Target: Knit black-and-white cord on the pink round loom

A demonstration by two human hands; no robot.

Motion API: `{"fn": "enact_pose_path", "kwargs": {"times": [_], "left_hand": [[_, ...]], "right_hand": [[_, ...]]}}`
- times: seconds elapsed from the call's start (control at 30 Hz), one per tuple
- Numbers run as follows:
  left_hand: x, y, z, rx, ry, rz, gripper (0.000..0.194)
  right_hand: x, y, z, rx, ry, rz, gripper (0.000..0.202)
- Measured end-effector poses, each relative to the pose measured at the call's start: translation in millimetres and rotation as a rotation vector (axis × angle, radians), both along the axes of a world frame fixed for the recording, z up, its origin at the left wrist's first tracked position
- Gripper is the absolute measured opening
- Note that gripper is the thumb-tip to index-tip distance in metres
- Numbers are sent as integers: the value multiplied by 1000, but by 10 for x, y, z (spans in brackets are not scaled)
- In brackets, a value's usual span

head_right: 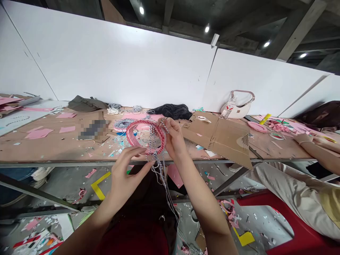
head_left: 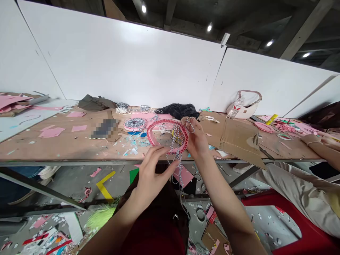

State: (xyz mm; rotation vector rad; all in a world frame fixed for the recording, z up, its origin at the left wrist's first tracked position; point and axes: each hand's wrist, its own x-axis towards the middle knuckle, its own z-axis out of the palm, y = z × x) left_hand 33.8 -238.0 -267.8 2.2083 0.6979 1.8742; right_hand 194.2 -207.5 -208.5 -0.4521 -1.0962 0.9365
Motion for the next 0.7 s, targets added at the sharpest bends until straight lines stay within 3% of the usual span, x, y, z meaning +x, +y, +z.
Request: {"fn": "enact_pose_path", "kwargs": {"times": [0.07, 0.17, 0.3, 0.5, 0.7], "left_hand": [[83, 18, 31, -81, 36, -74, 34], [154, 81, 65, -108, 30, -81, 15], [115, 141, 45, -216, 26, -158, 10], [1, 198, -31, -512, -278, -504, 12], [-95, 172, -61, -557, -459, -614, 14]], "right_hand": [[-39, 6, 32, 14, -10, -7, 34], [-72, 29, 64, 31, -49, -46, 34], [-35, 82, 93, 51, -89, -143, 36], [126, 181, 89, 51, 4, -207, 31], [299, 209, 86, -2, 45, -243, 32]]}}
